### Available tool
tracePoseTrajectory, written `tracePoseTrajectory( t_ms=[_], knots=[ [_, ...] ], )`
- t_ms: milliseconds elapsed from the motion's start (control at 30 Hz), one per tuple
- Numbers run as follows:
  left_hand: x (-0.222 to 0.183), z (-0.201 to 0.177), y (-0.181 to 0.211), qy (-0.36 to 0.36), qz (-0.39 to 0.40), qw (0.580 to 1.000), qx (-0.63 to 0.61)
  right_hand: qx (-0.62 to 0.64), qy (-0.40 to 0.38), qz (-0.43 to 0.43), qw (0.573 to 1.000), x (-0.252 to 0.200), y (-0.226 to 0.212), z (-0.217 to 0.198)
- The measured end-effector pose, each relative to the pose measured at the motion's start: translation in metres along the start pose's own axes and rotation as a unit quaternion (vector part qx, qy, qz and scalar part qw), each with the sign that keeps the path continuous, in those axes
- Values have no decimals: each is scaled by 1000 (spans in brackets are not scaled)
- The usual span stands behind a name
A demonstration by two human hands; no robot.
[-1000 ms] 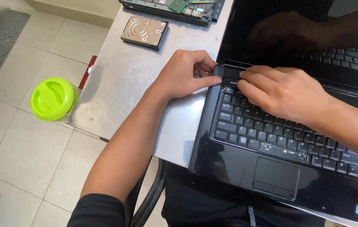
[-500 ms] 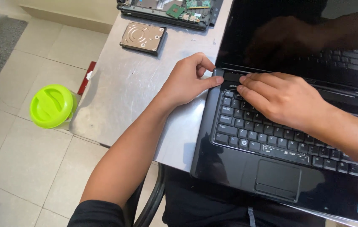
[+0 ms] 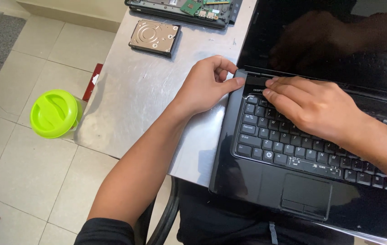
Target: The person cleans a laptop with a cloth, pries off the keyboard bezel with their fingers, and then uses a screwdriver to remove internal screws.
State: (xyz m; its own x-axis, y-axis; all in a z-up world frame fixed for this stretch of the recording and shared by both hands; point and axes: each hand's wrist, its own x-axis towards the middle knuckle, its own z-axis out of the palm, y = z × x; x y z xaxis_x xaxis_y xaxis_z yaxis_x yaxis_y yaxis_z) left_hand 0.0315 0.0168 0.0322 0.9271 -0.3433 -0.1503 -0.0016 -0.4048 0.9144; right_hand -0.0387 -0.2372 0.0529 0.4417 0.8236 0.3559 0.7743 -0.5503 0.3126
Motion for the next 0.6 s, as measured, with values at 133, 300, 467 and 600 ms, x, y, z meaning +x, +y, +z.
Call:
tracePoseTrajectory(
  t_ms=[133, 300, 467, 600],
  knots=[
    [-1, 0, 2, -5, -8, 1000, 15, 15, 29, 8, 999, 6, -5, -3],
    [1, 3, 2, 21, -22, 991, 133, 6, 25, 40, 999, 6, -7, -4],
    [-2, 2, 3, 10, -17, 993, 114, 19, 26, 90, 995, 4, -16, -6],
    [-6, 4, 4, 15, -19, 989, 143, -8, 28, 86, 996, 3, -19, -2]
  ],
)
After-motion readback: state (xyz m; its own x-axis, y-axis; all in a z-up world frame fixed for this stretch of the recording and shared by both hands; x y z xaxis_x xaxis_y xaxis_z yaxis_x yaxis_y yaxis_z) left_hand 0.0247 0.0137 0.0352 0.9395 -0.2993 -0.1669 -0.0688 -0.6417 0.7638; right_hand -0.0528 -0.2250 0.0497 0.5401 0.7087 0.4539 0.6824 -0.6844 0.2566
